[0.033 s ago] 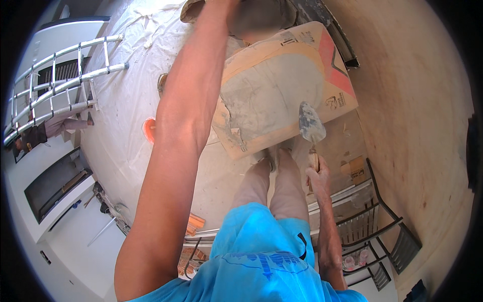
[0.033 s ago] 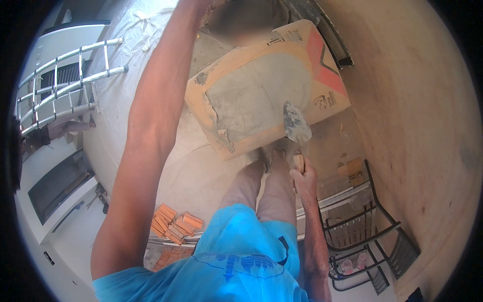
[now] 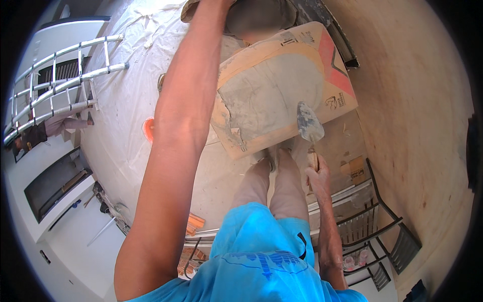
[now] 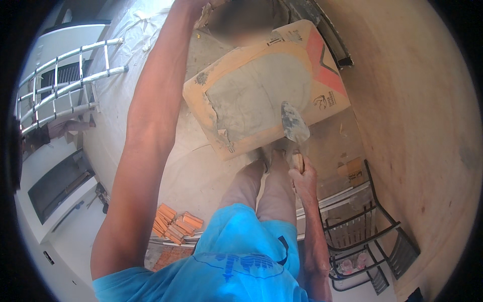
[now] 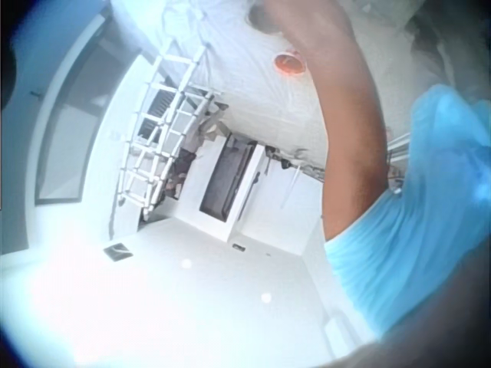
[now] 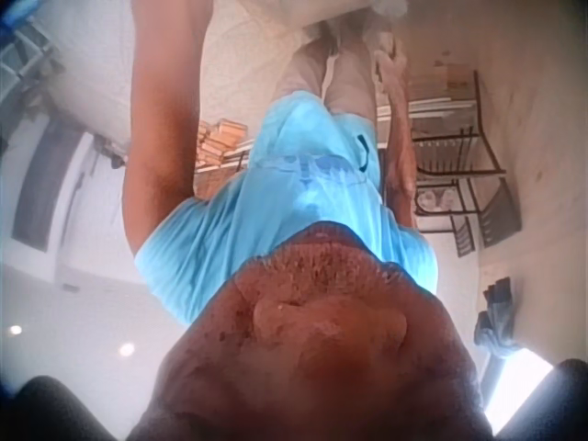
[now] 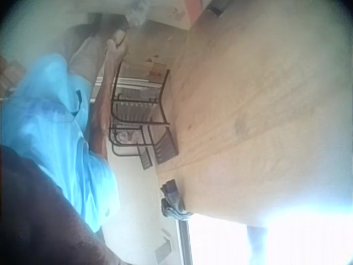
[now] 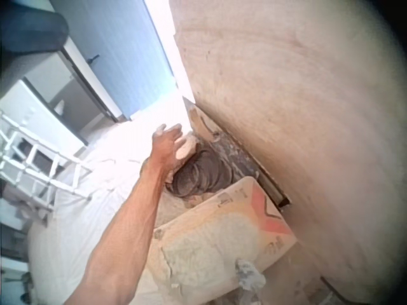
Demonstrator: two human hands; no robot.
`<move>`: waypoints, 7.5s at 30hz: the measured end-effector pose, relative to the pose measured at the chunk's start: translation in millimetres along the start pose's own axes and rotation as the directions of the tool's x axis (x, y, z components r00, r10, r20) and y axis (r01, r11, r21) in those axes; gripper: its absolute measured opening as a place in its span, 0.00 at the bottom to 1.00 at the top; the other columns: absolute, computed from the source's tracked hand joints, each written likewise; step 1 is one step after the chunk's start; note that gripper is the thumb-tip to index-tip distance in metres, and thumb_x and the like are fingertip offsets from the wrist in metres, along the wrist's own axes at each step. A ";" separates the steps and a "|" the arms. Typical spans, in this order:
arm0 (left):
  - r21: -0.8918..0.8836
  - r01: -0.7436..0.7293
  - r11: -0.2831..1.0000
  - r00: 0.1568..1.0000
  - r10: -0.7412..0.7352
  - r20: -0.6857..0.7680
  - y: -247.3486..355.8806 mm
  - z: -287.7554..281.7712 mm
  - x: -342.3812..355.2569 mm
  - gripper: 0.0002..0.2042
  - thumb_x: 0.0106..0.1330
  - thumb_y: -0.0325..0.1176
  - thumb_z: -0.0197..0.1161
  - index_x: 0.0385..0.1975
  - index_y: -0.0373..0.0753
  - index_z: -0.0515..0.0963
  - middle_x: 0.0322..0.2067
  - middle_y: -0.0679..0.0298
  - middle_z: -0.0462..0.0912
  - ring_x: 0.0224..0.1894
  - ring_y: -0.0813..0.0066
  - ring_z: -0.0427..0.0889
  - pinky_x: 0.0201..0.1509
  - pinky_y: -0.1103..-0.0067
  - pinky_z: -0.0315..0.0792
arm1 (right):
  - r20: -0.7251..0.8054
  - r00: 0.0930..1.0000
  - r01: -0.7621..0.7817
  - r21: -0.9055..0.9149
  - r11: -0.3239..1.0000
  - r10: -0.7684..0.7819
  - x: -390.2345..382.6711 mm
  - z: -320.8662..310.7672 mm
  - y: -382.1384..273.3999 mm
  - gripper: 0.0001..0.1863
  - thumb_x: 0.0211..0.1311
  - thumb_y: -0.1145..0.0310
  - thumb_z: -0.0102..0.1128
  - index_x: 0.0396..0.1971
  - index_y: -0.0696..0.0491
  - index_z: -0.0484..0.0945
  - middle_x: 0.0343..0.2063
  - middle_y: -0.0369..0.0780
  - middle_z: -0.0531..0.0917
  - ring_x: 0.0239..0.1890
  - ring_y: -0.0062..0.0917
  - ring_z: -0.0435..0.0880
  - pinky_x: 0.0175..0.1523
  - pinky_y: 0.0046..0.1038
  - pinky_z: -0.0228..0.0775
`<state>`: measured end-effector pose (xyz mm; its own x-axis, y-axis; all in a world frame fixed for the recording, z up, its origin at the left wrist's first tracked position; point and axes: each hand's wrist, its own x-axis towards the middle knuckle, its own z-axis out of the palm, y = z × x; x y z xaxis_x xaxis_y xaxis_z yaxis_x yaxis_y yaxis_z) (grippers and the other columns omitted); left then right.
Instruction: The person opens a bag of cement and scoops dry powder into a bucket containing water using a trowel.
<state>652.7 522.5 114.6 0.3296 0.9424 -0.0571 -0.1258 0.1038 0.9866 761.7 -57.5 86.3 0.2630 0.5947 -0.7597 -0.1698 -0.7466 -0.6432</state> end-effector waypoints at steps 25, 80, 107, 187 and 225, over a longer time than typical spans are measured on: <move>0.158 0.962 0.225 0.270 -0.877 -0.398 -85.9 -322.2 -739.5 0.17 0.68 0.28 0.62 0.55 0.31 0.77 0.38 0.58 0.84 0.34 0.71 0.85 0.33 0.77 0.78 | -0.101 0.976 0.127 -0.458 0.880 -0.193 33.6 105.9 -41.8 0.26 0.56 0.73 0.49 0.56 0.59 0.78 0.19 0.40 0.76 0.19 0.25 0.76 0.27 0.30 0.69; 0.357 0.876 0.323 0.434 -0.852 -0.293 -101.5 -340.9 -651.4 0.21 0.70 0.33 0.61 0.60 0.29 0.74 0.47 0.52 0.85 0.43 0.64 0.87 0.44 0.72 0.81 | -0.165 0.982 -0.086 0.042 0.995 0.092 36.6 193.7 -42.3 0.09 0.61 0.73 0.53 0.39 0.57 0.78 0.19 0.34 0.74 0.14 0.21 0.72 0.18 0.29 0.66; 0.339 0.860 0.382 0.482 -0.826 -0.293 -95.1 -318.5 -668.5 0.19 0.71 0.31 0.59 0.60 0.31 0.74 0.48 0.52 0.84 0.43 0.65 0.88 0.43 0.73 0.81 | -0.145 0.983 0.144 0.229 0.963 -0.112 56.0 195.8 -8.3 0.16 0.57 0.73 0.54 0.45 0.57 0.80 0.23 0.34 0.75 0.14 0.20 0.73 0.17 0.27 0.66; -0.038 0.836 0.547 0.543 -0.836 -0.080 -190.9 -360.1 -550.2 0.21 0.68 0.36 0.66 0.57 0.34 0.78 0.44 0.46 0.87 0.48 0.53 0.88 0.55 0.66 0.79 | 0.501 0.859 0.286 -0.296 0.911 -0.107 345.6 625.8 45.2 0.36 0.53 0.71 0.52 0.68 0.52 0.74 0.24 0.35 0.77 0.17 0.18 0.74 0.18 0.25 0.65; -0.154 0.825 0.543 0.536 -0.840 -0.090 -187.8 -366.2 -541.2 0.21 0.71 0.37 0.65 0.60 0.35 0.77 0.46 0.48 0.87 0.48 0.58 0.88 0.55 0.69 0.79 | 0.589 0.762 0.618 -0.534 0.577 -0.270 369.0 643.6 -1.9 0.34 0.53 0.68 0.58 0.64 0.55 0.75 0.48 0.58 0.84 0.51 0.48 0.85 0.57 0.37 0.75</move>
<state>155.3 109.5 -95.6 0.1982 0.4463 -0.8727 0.0599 0.8831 0.4653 247.8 355.3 -254.3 -0.3136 0.8300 -0.4613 0.5720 -0.2226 -0.7895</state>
